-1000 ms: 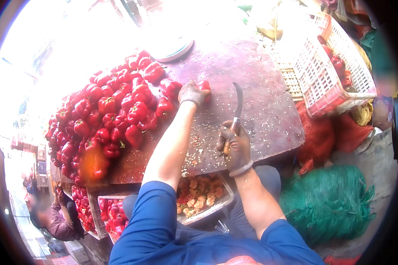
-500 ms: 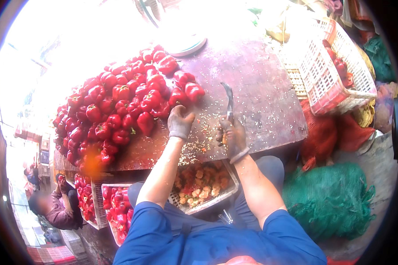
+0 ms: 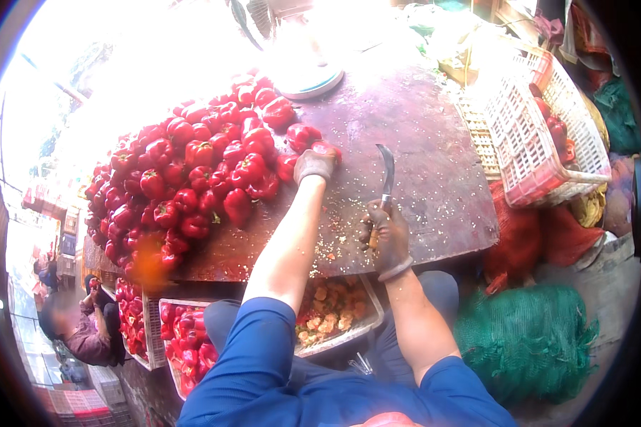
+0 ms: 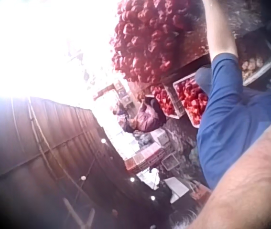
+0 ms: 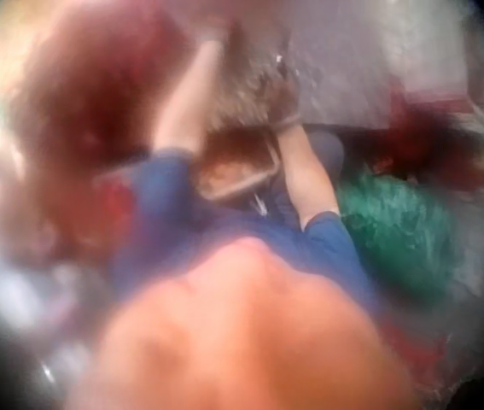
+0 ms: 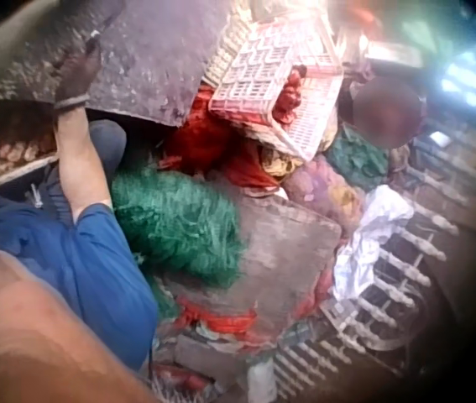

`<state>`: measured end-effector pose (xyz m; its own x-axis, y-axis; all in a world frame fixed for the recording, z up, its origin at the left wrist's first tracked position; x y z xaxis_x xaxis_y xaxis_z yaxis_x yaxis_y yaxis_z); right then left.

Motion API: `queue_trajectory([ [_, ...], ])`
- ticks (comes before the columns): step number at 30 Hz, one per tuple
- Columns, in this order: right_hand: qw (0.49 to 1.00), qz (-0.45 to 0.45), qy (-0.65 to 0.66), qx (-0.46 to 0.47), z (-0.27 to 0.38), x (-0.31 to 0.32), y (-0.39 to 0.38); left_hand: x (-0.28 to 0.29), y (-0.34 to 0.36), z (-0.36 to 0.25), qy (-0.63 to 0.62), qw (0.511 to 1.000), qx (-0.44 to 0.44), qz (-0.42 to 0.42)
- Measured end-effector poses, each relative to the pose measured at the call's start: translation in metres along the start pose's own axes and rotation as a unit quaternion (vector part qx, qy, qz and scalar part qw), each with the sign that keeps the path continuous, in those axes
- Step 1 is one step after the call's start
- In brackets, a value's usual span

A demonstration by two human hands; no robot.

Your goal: The person processes red peppers by cutting around the stem with a curved knife, pulling out the core and seeds, and placing the cleaned peppers into a white crate.

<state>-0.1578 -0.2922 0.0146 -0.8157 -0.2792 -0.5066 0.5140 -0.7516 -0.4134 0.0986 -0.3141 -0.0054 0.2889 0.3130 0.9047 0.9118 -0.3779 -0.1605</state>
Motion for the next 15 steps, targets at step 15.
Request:
queue_trajectory([
  [15,1.000,0.027,0.002,0.001,-0.007,-0.004,0.004,-0.017,-0.027,0.054,-0.185,0.966,-0.157,-0.093],
])
Point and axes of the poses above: each hand's wrist, its own y-axis towards the middle knuckle, its own x-axis out of the back of the hand, z = x × y, the point moved 4 cm from there along y, towards the middle knuckle, and after that the axes turned 5 degrees about -z, right-handed, at the moved point
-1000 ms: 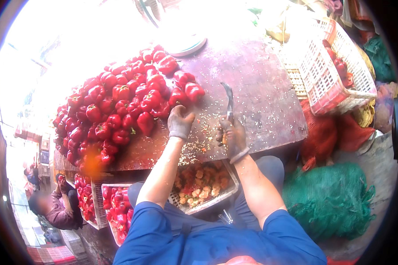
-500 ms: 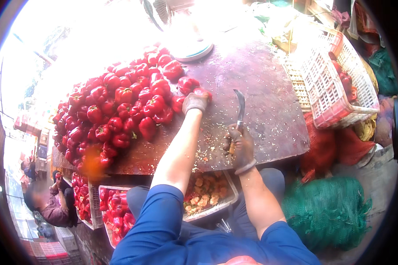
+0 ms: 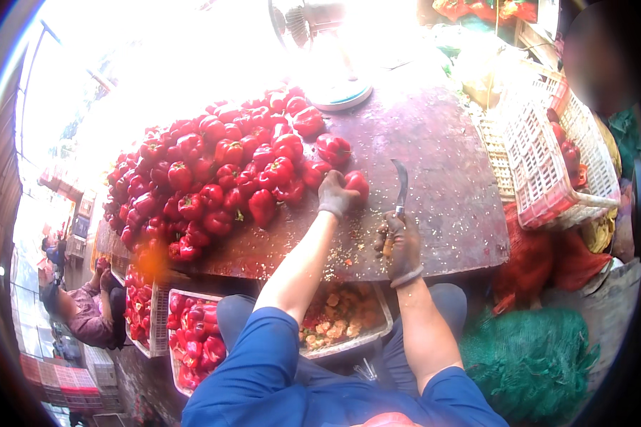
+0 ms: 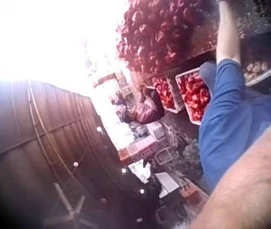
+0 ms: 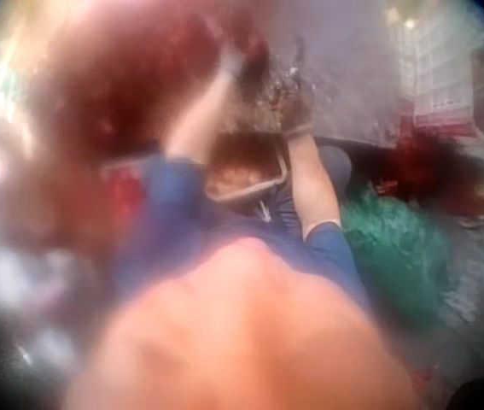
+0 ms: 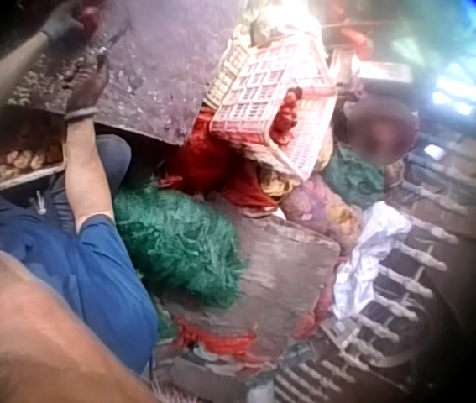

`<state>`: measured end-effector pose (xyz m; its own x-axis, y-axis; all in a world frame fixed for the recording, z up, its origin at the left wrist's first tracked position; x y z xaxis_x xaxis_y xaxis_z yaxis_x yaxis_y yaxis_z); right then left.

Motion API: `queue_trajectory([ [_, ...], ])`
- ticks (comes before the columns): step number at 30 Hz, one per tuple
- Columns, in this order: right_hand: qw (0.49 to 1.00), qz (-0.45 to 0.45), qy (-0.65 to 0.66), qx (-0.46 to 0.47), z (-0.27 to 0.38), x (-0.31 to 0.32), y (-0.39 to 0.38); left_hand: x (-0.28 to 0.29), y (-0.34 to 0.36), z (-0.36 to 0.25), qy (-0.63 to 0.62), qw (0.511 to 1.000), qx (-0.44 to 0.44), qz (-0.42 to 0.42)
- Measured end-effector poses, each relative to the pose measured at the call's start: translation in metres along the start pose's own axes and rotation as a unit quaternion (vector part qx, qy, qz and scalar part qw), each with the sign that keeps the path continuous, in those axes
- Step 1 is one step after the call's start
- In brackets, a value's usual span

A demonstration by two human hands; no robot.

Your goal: The person processes red peppers by cutting around the stem with a curved knife, pulling out the core and seeds, and placing the cleaned peppers into a white crate.

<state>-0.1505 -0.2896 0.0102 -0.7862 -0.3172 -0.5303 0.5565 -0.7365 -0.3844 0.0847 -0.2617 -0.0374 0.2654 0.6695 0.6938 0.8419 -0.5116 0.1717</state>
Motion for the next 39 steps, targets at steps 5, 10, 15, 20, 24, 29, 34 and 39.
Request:
queue_trajectory([
  [5,0.996,0.056,-0.067,0.012,-0.025,-0.005,0.002,0.054,-0.074,0.045,-0.033,0.999,0.022,0.002],
  [10,0.923,0.126,-0.361,0.051,-0.066,-0.017,-0.003,0.102,-0.122,0.061,-0.011,1.000,-0.001,-0.016],
  [15,0.828,0.149,-0.531,0.102,-0.087,-0.034,-0.020,0.106,-0.136,0.070,-0.021,0.997,-0.058,-0.039],
  [20,0.793,0.150,-0.576,0.132,-0.103,-0.028,-0.014,0.098,-0.140,0.072,-0.070,0.996,-0.051,-0.037],
  [24,0.744,0.166,-0.639,0.108,-0.102,-0.033,-0.015,0.102,-0.136,0.076,-0.095,0.994,0.052,-0.008],
  [29,0.771,0.189,-0.597,0.115,-0.111,-0.027,-0.009,0.107,-0.133,0.068,-0.070,0.992,0.108,0.010],
  [34,0.762,0.212,-0.608,0.065,-0.112,-0.027,-0.016,0.094,-0.123,0.100,-0.226,0.957,0.183,-0.015],
  [39,0.771,0.187,-0.603,0.084,-0.095,-0.021,-0.023,0.092,-0.122,0.107,-0.368,0.887,0.275,-0.053],
])
Point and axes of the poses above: each hand's wrist, its own y-axis towards the middle knuckle, its own x-axis out of the back of the hand, z = x × y, the point moved 4 cm from there along y, towards the middle knuckle, and after that the axes turned 5 degrees about -z, right-handed, at the moved point
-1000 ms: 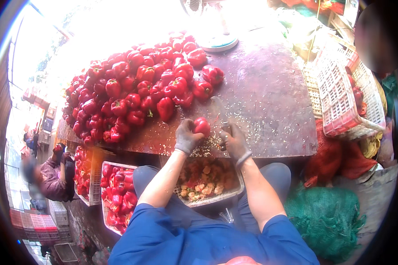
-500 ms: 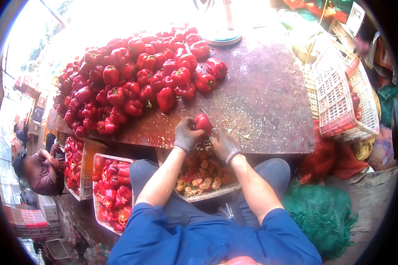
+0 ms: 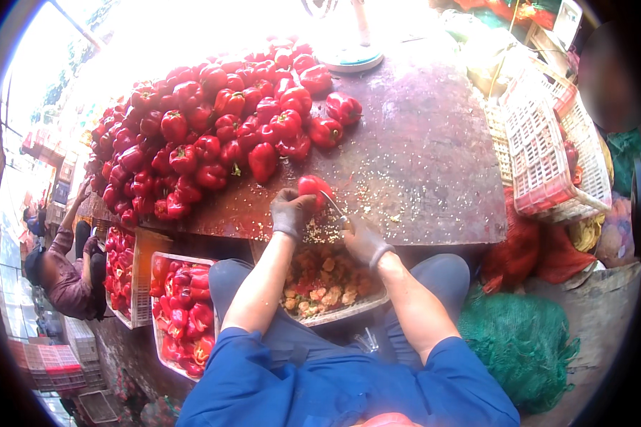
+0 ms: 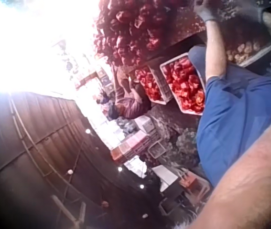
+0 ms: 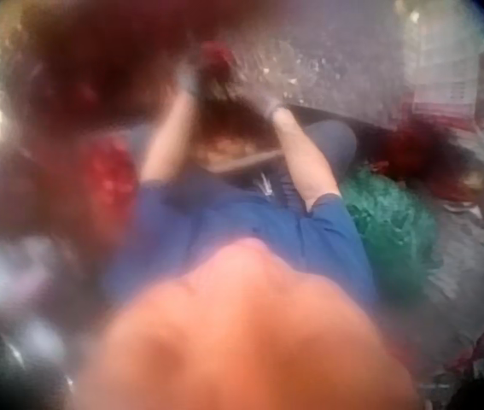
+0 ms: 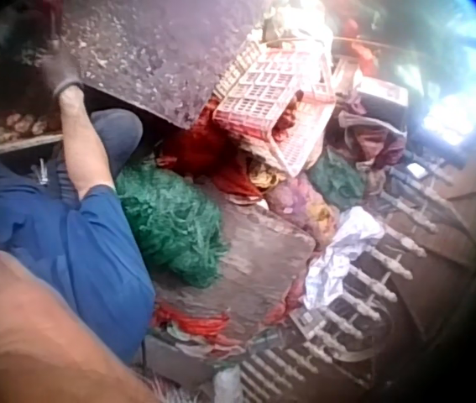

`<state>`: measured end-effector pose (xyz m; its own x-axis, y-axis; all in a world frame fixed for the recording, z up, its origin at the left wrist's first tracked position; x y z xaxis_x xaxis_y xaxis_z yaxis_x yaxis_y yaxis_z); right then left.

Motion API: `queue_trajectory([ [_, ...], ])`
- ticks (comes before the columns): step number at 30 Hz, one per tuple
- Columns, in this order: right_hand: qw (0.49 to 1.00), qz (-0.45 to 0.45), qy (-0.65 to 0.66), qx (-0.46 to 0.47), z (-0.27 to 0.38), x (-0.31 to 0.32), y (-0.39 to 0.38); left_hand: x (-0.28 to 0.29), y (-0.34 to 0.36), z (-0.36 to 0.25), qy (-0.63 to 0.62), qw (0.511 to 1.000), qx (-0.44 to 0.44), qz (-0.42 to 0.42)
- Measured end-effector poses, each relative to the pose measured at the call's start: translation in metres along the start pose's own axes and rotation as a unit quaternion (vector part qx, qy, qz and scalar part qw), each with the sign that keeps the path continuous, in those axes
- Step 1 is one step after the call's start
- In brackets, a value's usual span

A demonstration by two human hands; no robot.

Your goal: The person processes red peppers by cutting around the stem with a curved knife, pulling out the core and seeds, and placing the cleaned peppers into a white crate.

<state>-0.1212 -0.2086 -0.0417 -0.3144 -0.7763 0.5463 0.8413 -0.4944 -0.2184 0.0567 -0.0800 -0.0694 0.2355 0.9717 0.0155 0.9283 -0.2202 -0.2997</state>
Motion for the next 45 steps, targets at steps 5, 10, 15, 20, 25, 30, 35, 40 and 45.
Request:
queue_trajectory([
  [5,0.975,-0.058,0.210,-0.053,-0.003,0.018,0.004,-0.002,-0.011,-0.023,-0.082,0.993,-0.001,0.082],
  [10,0.966,-0.100,0.238,0.018,0.009,0.018,0.017,-0.020,-0.048,-0.034,-0.036,0.968,0.008,0.250],
  [15,0.937,-0.071,0.342,0.014,0.000,0.011,0.017,-0.024,-0.056,-0.025,-0.018,0.969,0.033,0.242],
  [20,0.851,0.000,0.520,-0.070,0.002,0.010,0.010,-0.024,-0.066,-0.018,-0.073,0.968,0.028,0.237],
  [25,0.711,0.079,0.671,-0.193,-0.001,0.006,0.004,-0.025,-0.071,-0.023,-0.222,0.923,0.120,0.291],
  [30,0.748,0.076,0.632,-0.185,-0.018,0.006,0.014,-0.026,-0.074,-0.039,-0.110,0.944,0.015,0.310],
  [35,0.826,-0.067,0.554,-0.081,-0.020,-0.001,0.033,-0.024,-0.078,-0.042,0.107,0.928,-0.167,0.316],
  [40,0.845,-0.067,0.531,-0.006,-0.036,0.012,0.040,-0.032,-0.082,-0.057,0.084,0.968,-0.122,0.205],
  [45,0.934,-0.028,0.352,0.049,-0.025,0.005,0.033,-0.025,-0.064,-0.018,-0.021,0.967,0.065,0.247],
])
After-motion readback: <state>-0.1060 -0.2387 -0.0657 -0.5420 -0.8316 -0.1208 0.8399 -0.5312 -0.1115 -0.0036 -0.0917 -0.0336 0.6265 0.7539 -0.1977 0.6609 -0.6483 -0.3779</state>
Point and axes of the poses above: each hand's wrist, its own y-axis towards the middle knuckle, its own x-axis out of the back of the hand, z = x × y, the point moved 4 cm from there along y, towards the middle knuckle, and after that the axes turned 5 degrees about -z, right-handed, at the moved point
